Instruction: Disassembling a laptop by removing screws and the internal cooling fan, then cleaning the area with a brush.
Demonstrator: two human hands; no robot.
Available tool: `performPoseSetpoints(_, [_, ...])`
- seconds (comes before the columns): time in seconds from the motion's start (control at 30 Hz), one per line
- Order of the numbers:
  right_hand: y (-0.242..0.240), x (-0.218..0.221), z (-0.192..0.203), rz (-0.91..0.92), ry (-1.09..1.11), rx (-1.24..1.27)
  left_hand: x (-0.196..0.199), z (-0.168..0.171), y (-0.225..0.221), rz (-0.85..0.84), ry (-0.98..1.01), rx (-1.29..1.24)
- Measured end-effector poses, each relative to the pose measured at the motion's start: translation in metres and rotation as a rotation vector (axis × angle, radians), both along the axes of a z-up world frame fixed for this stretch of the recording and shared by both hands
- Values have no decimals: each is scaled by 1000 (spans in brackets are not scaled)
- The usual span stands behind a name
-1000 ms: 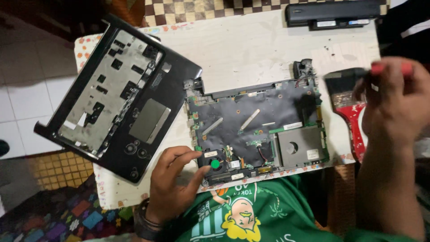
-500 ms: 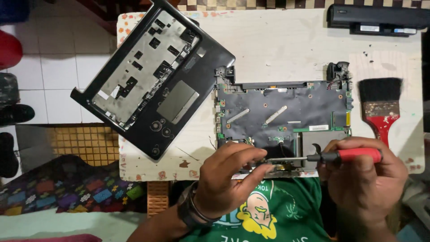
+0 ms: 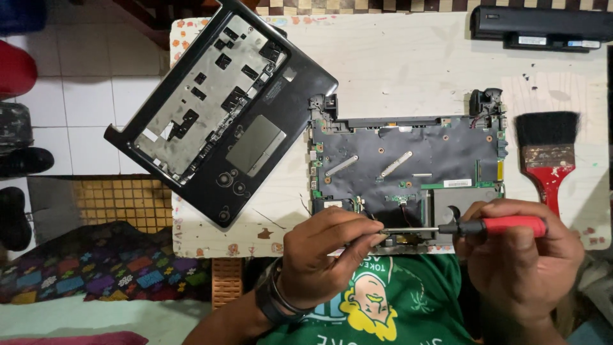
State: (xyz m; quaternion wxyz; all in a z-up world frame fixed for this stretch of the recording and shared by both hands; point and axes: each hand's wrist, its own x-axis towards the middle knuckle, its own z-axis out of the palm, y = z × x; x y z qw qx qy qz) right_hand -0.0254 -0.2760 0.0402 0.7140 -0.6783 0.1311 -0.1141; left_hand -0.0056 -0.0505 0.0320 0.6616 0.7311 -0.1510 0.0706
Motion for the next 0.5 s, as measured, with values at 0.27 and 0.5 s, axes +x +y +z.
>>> performPoseSetpoints(0.27, [-3,-4,-2,66,-94,17,2,5,6,-9,42,-58])
performPoseSetpoints(0.5, [-13,-3,4,277,-209,-339,14,13,28,-153,81,-55])
